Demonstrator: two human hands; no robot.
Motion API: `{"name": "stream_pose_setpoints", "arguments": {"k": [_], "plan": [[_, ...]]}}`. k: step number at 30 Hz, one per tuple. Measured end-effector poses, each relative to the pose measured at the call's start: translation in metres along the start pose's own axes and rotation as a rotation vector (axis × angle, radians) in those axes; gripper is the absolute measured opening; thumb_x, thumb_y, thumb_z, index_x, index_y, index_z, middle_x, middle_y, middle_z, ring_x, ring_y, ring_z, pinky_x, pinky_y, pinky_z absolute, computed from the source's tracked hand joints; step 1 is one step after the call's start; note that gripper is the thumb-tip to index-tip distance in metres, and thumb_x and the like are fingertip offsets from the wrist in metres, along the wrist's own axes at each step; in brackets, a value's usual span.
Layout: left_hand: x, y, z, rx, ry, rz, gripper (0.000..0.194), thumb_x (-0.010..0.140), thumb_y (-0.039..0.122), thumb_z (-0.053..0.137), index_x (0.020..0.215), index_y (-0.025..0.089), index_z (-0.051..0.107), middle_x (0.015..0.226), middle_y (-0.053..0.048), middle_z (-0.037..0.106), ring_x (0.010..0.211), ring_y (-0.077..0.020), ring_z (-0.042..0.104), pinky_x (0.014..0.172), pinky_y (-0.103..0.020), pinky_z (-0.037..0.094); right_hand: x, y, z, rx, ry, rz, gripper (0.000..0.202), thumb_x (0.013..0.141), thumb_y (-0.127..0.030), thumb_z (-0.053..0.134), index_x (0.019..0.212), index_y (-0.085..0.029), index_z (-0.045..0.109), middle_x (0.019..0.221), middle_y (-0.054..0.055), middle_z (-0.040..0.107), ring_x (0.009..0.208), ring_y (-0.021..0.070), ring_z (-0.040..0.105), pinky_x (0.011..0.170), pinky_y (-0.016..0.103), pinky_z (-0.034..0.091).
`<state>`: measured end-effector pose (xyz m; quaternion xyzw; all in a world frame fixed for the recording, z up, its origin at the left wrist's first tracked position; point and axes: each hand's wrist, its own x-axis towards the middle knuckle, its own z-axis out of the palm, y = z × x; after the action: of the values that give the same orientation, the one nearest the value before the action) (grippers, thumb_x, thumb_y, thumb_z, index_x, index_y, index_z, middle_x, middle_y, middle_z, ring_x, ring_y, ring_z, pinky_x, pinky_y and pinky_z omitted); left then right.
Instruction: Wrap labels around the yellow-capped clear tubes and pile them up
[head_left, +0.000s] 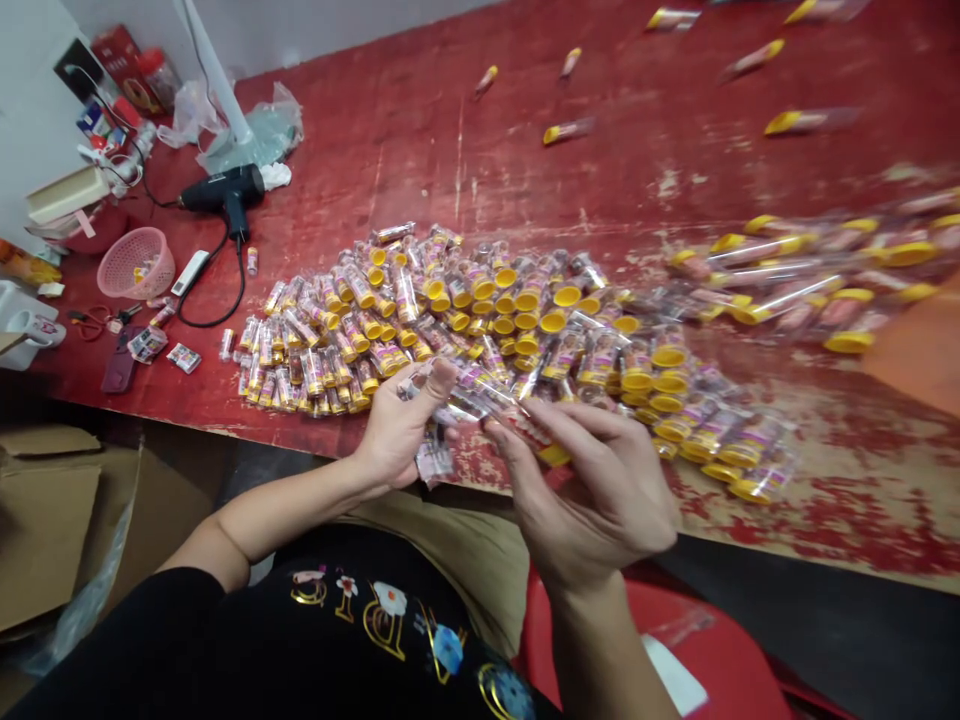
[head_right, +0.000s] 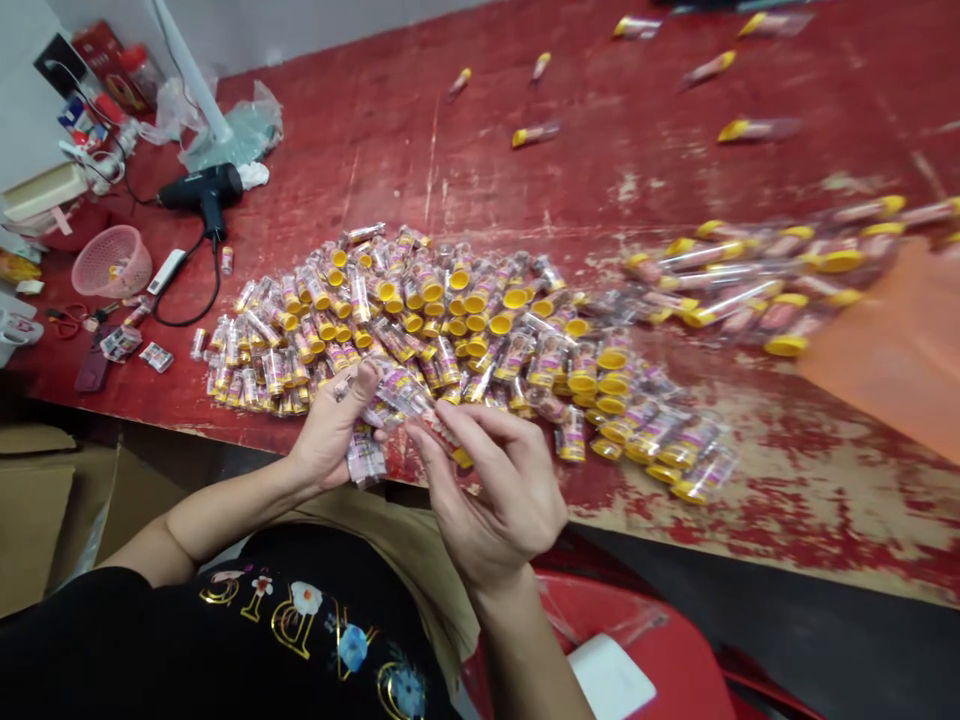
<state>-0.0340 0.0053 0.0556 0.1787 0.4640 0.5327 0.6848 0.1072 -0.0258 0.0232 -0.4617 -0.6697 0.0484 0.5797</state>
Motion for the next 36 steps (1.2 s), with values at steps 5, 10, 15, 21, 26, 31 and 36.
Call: {"name": "stream_pose_setpoints", "arguments": {"k": [5,10,15,21,26,31,36], "plan": [[-0.002,0.003,-0.004,0.081,-0.050,0.024,0.064,0.055,0.053,0.097,0.094,0.018,0.062,0.068,0.006,0.059,0.048,-0.0039,0.047,0.042,-0.018,0.037,-0.007,-0.003,-0.012,0.287,-0.249,0.219,0.058,0.094,-0.009,0.061,0.146,-0.035,0.060,0.131,0.010,0.068,0.118,0.0238,0.067,0.097,0.042,0.059],[-0.004,-0.002,-0.011,0.210,-0.134,0.070,0.066,0.067,0.053,0.092,0.122,0.025,0.069,0.091,0.001,0.069,0.048,-0.0039,0.050,0.044,-0.020,0.041,-0.006,-0.002,-0.006,0.345,-0.100,0.265,0.053,0.086,-0.013,0.076,0.133,-0.037,0.071,0.111,0.005,0.073,0.094,0.0178,0.071,0.074,0.030,0.061],[-0.008,-0.001,-0.012,0.206,-0.135,0.115,0.057,0.068,0.041,0.093,0.121,0.031,0.074,0.099,-0.001,0.073,0.048,-0.0039,0.050,0.045,-0.020,0.042,-0.003,-0.005,-0.001,0.323,-0.140,0.322,0.049,0.088,-0.007,0.071,0.128,-0.036,0.073,0.109,0.005,0.073,0.093,0.0171,0.071,0.075,0.032,0.060],[-0.012,-0.003,-0.015,0.221,-0.134,0.076,0.066,0.069,0.043,0.093,0.130,0.035,0.071,0.094,-0.001,0.072,0.050,-0.0063,0.053,0.049,-0.022,0.045,-0.005,-0.008,0.005,0.206,0.025,0.242,0.047,0.079,-0.002,0.079,0.114,-0.034,0.080,0.088,0.000,0.075,0.076,0.0141,0.070,0.065,0.027,0.056],[-0.003,-0.011,-0.024,0.270,-0.150,0.130,0.079,0.059,0.046,0.098,0.132,0.034,0.071,0.104,-0.004,0.073,0.081,-0.0197,0.069,0.069,-0.032,0.057,-0.006,-0.007,0.010,0.176,0.078,0.218,0.042,0.078,-0.003,0.080,0.110,-0.030,0.081,0.085,0.001,0.076,0.073,0.0136,0.070,0.062,0.026,0.055],[0.001,-0.014,-0.028,0.322,-0.173,0.155,0.079,0.065,0.052,0.093,0.138,0.036,0.067,0.104,-0.005,0.074,0.073,-0.0185,0.067,0.063,-0.032,0.056,-0.007,-0.006,0.013,0.204,0.062,0.250,0.041,0.078,-0.003,0.080,0.108,-0.030,0.081,0.086,0.001,0.076,0.075,0.0136,0.070,0.066,0.027,0.056],[0.003,-0.013,-0.029,0.284,-0.143,0.120,0.071,0.078,0.059,0.082,0.142,0.032,0.064,0.092,-0.004,0.075,0.045,-0.0070,0.054,0.046,-0.023,0.044,-0.012,0.004,0.024,0.336,0.074,0.462,0.019,0.083,-0.014,0.080,0.098,-0.025,0.083,0.085,0.002,0.075,0.072,0.0133,0.068,0.064,0.028,0.056]]}}
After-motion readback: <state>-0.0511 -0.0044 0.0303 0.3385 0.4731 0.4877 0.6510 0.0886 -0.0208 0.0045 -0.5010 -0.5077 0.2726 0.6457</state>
